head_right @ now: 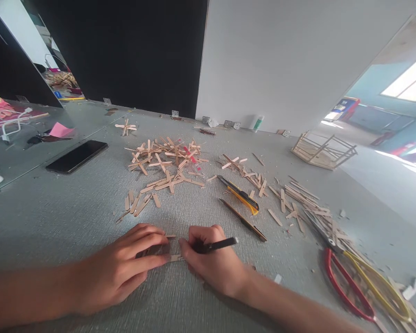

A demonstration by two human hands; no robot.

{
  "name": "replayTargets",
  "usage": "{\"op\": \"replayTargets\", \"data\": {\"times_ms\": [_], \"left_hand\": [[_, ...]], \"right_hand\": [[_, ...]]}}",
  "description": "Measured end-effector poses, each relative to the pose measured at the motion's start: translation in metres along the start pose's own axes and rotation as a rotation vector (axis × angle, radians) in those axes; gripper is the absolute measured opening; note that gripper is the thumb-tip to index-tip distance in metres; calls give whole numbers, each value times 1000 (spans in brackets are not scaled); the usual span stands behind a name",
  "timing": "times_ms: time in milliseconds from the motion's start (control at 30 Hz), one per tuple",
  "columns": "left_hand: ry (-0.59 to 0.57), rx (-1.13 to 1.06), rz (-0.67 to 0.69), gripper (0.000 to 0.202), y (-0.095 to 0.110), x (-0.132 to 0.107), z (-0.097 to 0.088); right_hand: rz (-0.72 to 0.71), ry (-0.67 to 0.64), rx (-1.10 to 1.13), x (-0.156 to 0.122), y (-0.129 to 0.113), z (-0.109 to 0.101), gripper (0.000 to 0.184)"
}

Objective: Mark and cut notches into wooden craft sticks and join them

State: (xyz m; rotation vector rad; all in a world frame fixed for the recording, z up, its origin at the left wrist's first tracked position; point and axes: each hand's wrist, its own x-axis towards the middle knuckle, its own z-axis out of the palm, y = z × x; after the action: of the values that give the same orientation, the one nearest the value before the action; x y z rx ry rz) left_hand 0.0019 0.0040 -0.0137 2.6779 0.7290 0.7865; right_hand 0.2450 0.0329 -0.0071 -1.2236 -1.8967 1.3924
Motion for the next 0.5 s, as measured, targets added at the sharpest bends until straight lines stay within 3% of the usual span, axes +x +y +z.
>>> {"op": "replayTargets", "data": {"times_ms": [500], "left_hand": [[2,24,3,41,0,-1,1]], "right_hand": [[23,5,-28,0,-2,2,43]]}}
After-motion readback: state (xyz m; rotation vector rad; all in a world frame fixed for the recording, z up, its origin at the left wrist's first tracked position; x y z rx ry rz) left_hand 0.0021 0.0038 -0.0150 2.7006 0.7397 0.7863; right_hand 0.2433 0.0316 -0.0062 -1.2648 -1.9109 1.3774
